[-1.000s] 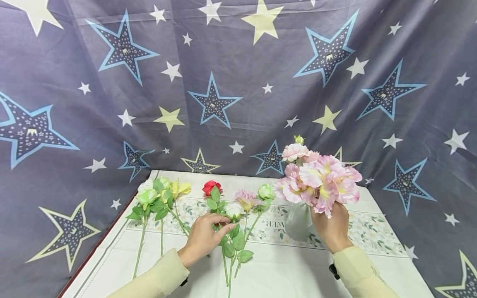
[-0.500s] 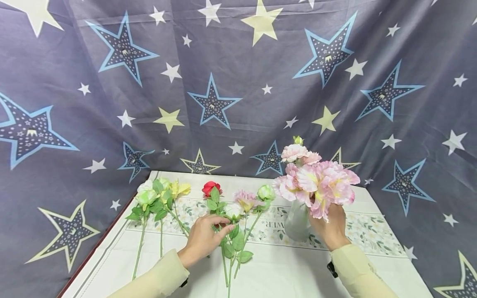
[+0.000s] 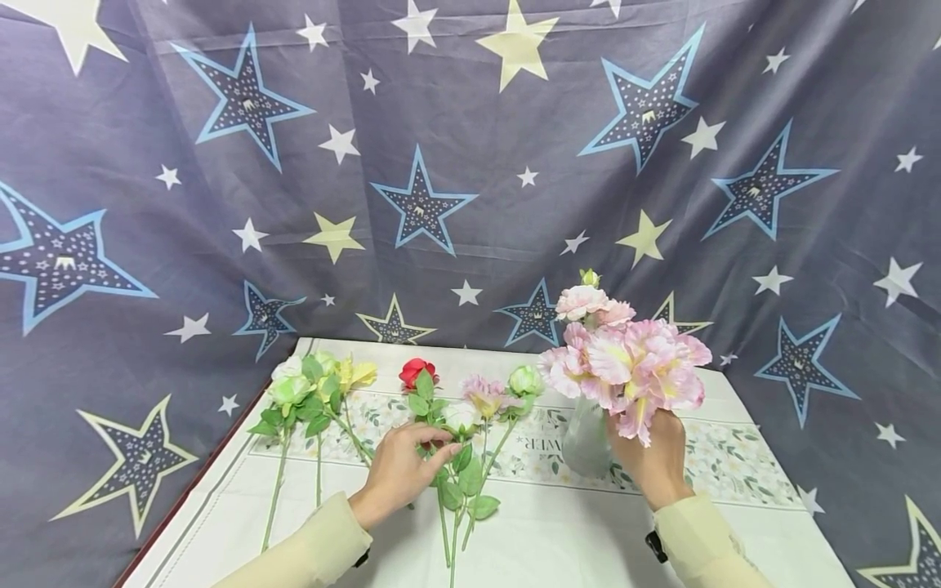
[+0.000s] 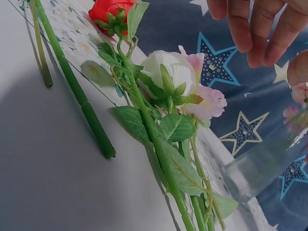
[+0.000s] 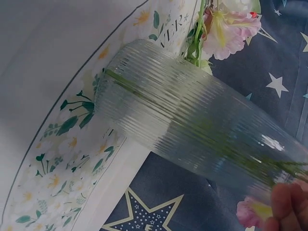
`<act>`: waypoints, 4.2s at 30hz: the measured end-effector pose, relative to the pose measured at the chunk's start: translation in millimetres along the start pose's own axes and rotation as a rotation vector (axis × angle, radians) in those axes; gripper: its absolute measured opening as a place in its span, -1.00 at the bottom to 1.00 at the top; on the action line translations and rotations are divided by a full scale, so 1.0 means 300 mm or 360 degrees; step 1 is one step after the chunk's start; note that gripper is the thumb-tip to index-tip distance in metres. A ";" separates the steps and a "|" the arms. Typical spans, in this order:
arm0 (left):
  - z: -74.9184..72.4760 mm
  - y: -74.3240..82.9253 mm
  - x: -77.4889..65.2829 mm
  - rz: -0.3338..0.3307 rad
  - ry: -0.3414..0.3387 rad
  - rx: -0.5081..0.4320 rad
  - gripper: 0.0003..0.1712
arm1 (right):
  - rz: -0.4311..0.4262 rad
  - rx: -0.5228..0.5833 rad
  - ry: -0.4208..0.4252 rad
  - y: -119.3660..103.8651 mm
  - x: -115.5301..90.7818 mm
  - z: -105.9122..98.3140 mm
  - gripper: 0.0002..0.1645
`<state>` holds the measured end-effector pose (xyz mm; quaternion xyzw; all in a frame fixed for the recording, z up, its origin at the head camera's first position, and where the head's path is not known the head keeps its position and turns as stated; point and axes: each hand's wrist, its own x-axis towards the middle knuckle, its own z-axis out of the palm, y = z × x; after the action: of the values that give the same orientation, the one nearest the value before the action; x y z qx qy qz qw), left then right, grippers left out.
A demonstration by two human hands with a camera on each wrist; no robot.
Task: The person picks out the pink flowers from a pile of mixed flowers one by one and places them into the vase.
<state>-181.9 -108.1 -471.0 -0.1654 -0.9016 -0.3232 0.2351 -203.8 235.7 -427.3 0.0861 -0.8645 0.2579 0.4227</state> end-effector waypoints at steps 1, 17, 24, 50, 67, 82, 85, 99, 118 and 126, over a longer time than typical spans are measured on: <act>0.000 0.000 0.000 0.0002 0.0003 0.0000 -0.85 | 0.0028 0.0006 -0.0001 -0.001 -0.002 -0.001 -0.66; -0.004 -0.003 -0.004 -0.0021 -0.0031 0.0002 -0.84 | -0.0125 0.0066 0.0226 -0.016 -0.069 -0.025 -0.74; -0.006 -0.001 -0.005 -0.0043 -0.0060 0.0039 -0.82 | -0.0088 0.0089 0.0136 -0.054 -0.118 -0.028 -0.81; 0.038 0.037 0.010 -0.0008 -0.0134 0.0154 -0.70 | -0.0229 0.0096 -0.0192 -0.143 -0.299 -0.007 -0.54; 0.118 0.053 0.074 0.0112 -0.0246 0.0517 -0.54 | -0.0207 0.0073 -0.0301 -0.146 -0.346 0.012 -0.49; 0.208 0.059 0.131 -0.0012 -0.0325 0.0708 -0.60 | -0.0218 0.0060 -0.0273 -0.154 -0.354 0.007 -0.52; 0.231 0.049 0.143 -0.0042 -0.0328 0.0722 -0.51 | -0.0226 0.0052 -0.0258 -0.155 -0.353 0.006 -0.53; 0.294 0.024 0.172 -0.0158 -0.0373 0.0750 -0.45 | -0.0189 0.0061 -0.0263 -0.161 -0.346 0.000 -0.55; 0.348 0.007 0.166 -0.0245 -0.0448 0.0790 -0.53 | -0.0199 0.0045 -0.0263 -0.156 -0.350 -0.006 -0.53; 0.361 -0.001 0.167 -0.0263 -0.0430 0.0816 -0.62 | -0.0175 0.0072 -0.0301 -0.158 -0.348 -0.002 -0.52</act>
<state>-258.1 -29.4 -518.1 -0.0683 -0.9873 -0.0781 0.1201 -120.5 188.3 -490.3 0.1669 -0.8884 0.2446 0.3507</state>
